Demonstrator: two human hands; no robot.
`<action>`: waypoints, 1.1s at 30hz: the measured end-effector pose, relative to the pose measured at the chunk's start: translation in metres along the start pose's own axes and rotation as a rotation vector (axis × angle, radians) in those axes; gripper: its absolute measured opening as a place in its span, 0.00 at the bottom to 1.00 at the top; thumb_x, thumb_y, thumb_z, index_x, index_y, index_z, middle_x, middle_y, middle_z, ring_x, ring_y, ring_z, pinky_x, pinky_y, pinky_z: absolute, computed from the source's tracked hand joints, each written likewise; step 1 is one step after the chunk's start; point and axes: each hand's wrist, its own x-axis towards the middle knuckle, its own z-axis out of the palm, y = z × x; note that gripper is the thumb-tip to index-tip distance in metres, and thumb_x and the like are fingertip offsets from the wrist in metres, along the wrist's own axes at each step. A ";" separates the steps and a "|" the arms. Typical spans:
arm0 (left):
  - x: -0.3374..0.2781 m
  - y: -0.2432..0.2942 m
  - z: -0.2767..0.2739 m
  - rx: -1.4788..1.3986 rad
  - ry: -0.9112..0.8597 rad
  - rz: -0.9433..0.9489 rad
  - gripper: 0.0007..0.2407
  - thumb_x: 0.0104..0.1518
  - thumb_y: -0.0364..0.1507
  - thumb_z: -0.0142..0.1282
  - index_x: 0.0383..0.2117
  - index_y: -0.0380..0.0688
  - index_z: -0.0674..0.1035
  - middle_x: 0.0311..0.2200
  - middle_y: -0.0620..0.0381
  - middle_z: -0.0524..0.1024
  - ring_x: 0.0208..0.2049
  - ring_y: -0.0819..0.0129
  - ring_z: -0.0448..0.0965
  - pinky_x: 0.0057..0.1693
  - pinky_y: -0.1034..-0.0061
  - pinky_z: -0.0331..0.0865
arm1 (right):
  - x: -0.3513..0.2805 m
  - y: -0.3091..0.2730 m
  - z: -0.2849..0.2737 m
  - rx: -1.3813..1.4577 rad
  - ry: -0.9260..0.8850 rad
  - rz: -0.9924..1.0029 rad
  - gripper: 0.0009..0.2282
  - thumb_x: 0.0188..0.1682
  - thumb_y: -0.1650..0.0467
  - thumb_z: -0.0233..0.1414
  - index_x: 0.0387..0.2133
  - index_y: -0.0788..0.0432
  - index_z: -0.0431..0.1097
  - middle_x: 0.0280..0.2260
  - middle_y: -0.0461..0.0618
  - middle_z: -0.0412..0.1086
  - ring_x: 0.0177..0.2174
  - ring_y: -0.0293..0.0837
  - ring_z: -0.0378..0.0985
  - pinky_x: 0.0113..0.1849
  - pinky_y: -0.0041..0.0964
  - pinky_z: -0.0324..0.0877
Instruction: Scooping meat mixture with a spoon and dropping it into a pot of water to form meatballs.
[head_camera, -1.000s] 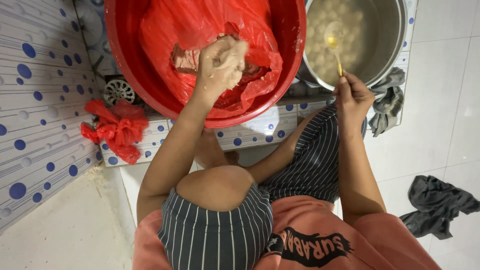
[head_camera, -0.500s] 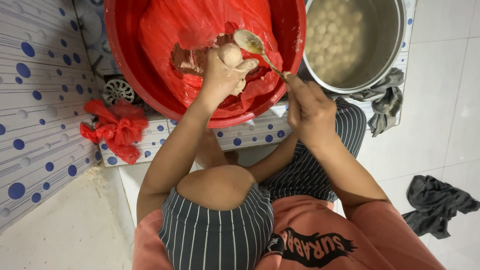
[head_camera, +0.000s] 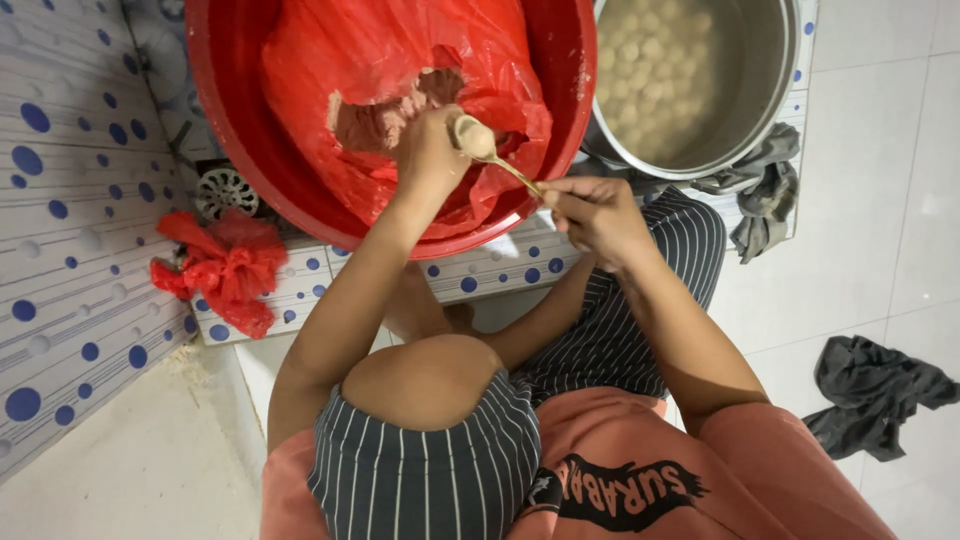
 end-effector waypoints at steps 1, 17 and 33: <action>0.007 -0.009 0.006 -0.001 -0.003 0.003 0.03 0.52 0.31 0.62 0.27 0.48 0.81 0.24 0.48 0.80 0.36 0.43 0.83 0.39 0.51 0.76 | -0.004 -0.006 -0.006 0.000 0.005 0.000 0.09 0.51 0.78 0.52 0.43 0.73 0.73 0.13 0.52 0.64 0.08 0.28 0.56 0.10 0.22 0.51; 0.015 -0.024 0.018 -0.339 0.011 -0.062 0.11 0.53 0.29 0.67 0.22 0.45 0.72 0.14 0.51 0.69 0.17 0.55 0.74 0.22 0.61 0.69 | 0.111 0.095 -0.163 -0.503 0.594 -0.419 0.09 0.58 0.76 0.54 0.47 0.72 0.74 0.23 0.54 0.76 0.20 0.34 0.70 0.22 0.29 0.65; -0.027 0.050 -0.049 -0.983 0.028 -0.009 0.13 0.54 0.20 0.69 0.33 0.40 0.70 0.22 0.56 0.69 0.22 0.74 0.74 0.27 0.77 0.70 | -0.004 0.021 0.007 -0.473 -0.035 -0.339 0.07 0.52 0.76 0.55 0.39 0.60 0.81 0.18 0.52 0.74 0.20 0.39 0.74 0.28 0.34 0.72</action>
